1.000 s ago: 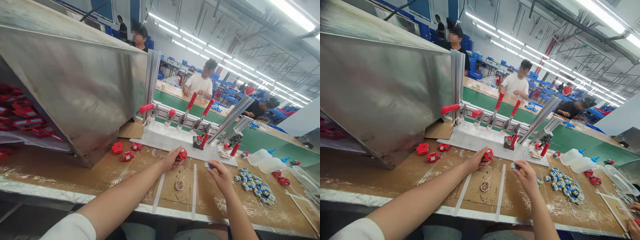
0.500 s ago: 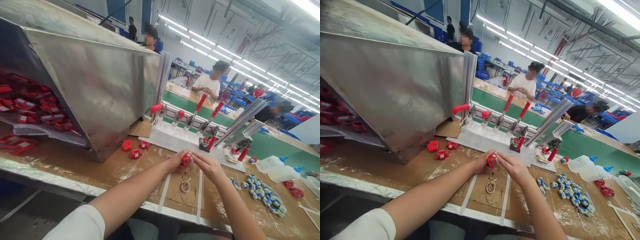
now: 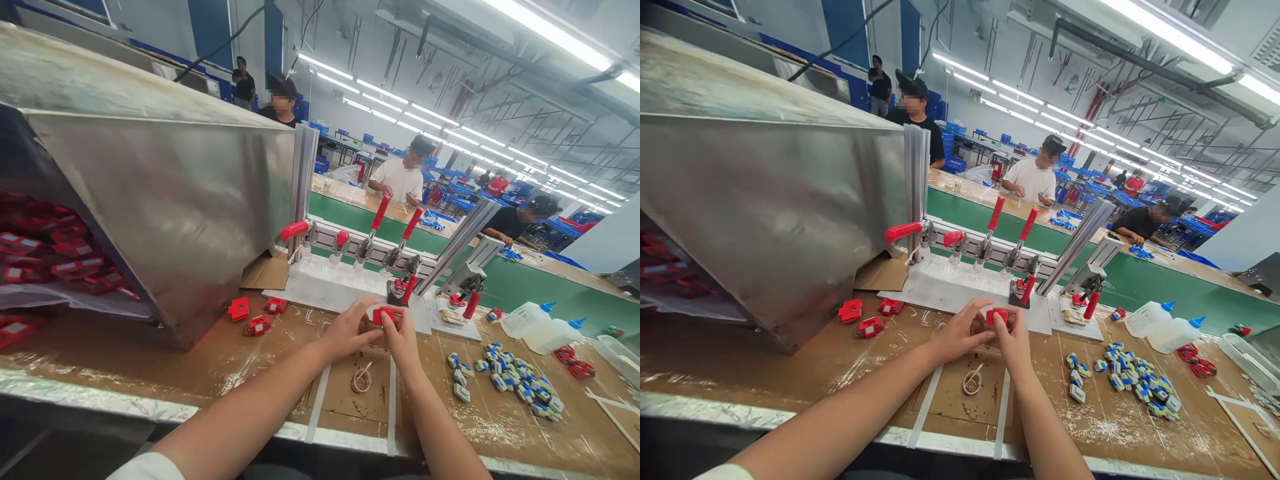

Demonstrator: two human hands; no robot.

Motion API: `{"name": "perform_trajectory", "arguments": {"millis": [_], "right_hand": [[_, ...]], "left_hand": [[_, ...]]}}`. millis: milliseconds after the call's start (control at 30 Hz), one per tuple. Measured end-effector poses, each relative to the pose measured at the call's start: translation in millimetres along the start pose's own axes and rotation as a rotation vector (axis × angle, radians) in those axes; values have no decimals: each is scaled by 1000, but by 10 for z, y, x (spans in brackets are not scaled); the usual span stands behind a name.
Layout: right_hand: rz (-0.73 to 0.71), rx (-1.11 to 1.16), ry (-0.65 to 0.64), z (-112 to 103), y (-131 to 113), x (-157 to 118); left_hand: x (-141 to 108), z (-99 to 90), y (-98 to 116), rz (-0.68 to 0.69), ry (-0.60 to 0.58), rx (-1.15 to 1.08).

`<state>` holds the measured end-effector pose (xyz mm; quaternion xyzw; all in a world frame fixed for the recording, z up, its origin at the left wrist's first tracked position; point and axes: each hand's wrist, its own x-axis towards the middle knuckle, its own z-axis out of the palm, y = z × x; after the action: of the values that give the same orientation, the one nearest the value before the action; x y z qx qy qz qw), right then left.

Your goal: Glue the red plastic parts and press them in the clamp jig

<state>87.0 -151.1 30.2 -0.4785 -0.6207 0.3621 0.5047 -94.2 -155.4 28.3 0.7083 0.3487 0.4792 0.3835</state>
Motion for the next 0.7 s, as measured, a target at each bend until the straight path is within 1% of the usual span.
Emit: {"name": "perform_trajectory", "arguments": {"millis": [33,100,200,267,333,367,433,467,500,533,600,633,700], "right_hand": [[35,41,0,-1,31,-6],[81,82,-4,32,103,-19],[114,109,-13,109,192,-27],[116,77,-31,99,213,-8],[106,-24,-14,-9,201,51],[98,-98,32,-98,187,102],[75,-218,188,-310,157,248],[62,-234,257,-412,142,337],[48,-221,295,-498,130,431],[35,-187,296,-562,118,521],[12,-103,219,-624,91,665],[0,-74,179,-631,72,710],[-25,-29,140,-630,20,745]], "left_hand": [[-4,9,12,26,-26,47],[5,44,23,12,-34,81],[41,102,31,-67,38,97],[66,124,41,-82,57,98],[99,129,47,-86,53,108],[125,126,46,-99,47,121],[210,113,32,-147,47,161],[271,103,23,-173,50,179],[344,93,13,-192,51,192],[425,82,3,-202,49,203],[597,60,-14,-197,37,233],[681,51,-24,-184,11,246],[833,38,-49,-143,-89,254]]}}
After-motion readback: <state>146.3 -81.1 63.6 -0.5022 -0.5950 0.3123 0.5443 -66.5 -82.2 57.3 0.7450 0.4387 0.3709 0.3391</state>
